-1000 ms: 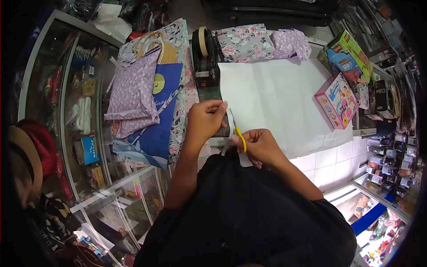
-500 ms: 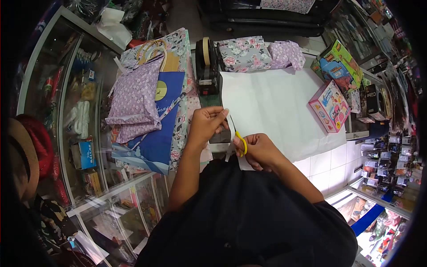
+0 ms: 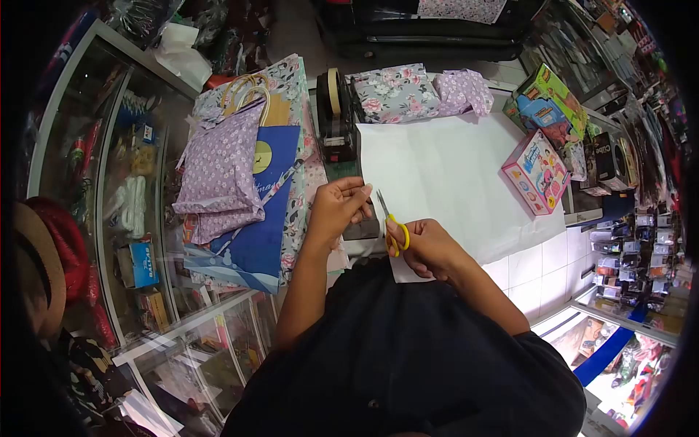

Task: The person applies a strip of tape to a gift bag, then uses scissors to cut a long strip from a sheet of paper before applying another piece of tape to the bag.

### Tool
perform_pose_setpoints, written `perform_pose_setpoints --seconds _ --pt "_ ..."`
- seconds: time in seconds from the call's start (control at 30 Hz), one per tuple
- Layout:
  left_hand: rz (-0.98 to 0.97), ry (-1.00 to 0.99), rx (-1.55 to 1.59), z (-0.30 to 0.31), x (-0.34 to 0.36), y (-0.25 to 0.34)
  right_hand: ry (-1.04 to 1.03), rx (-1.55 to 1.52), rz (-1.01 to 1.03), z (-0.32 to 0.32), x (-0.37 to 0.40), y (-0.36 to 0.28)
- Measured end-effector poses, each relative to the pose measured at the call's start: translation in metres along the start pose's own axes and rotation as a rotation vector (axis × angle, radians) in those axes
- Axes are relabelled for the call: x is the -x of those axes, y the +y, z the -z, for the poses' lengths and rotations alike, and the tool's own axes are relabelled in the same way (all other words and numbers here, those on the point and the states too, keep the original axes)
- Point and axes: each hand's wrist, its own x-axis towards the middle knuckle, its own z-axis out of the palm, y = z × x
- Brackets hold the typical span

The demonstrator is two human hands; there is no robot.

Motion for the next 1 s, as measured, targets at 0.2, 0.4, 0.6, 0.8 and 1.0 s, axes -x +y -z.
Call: perform_pose_setpoints --seconds 0.2,0.4,0.6,0.8,1.0 --pt "-0.002 -0.016 -0.001 0.002 -0.002 -0.003 -0.057 0.113 -0.041 0.006 0.001 -0.001" --pt "-0.008 -0.020 0.011 0.001 -0.002 -0.001 -0.057 0.037 -0.020 0.010 -0.001 0.007" --pt "-0.006 -0.033 0.021 0.003 -0.002 -0.001 -0.070 0.030 -0.020 0.007 -0.001 0.004" --pt "-0.003 -0.043 -0.005 0.003 -0.003 -0.001 -0.084 -0.082 -0.052 0.009 -0.005 0.006" --pt "-0.003 -0.047 -0.006 0.003 -0.001 0.001 -0.109 -0.028 -0.037 0.009 -0.006 0.005"
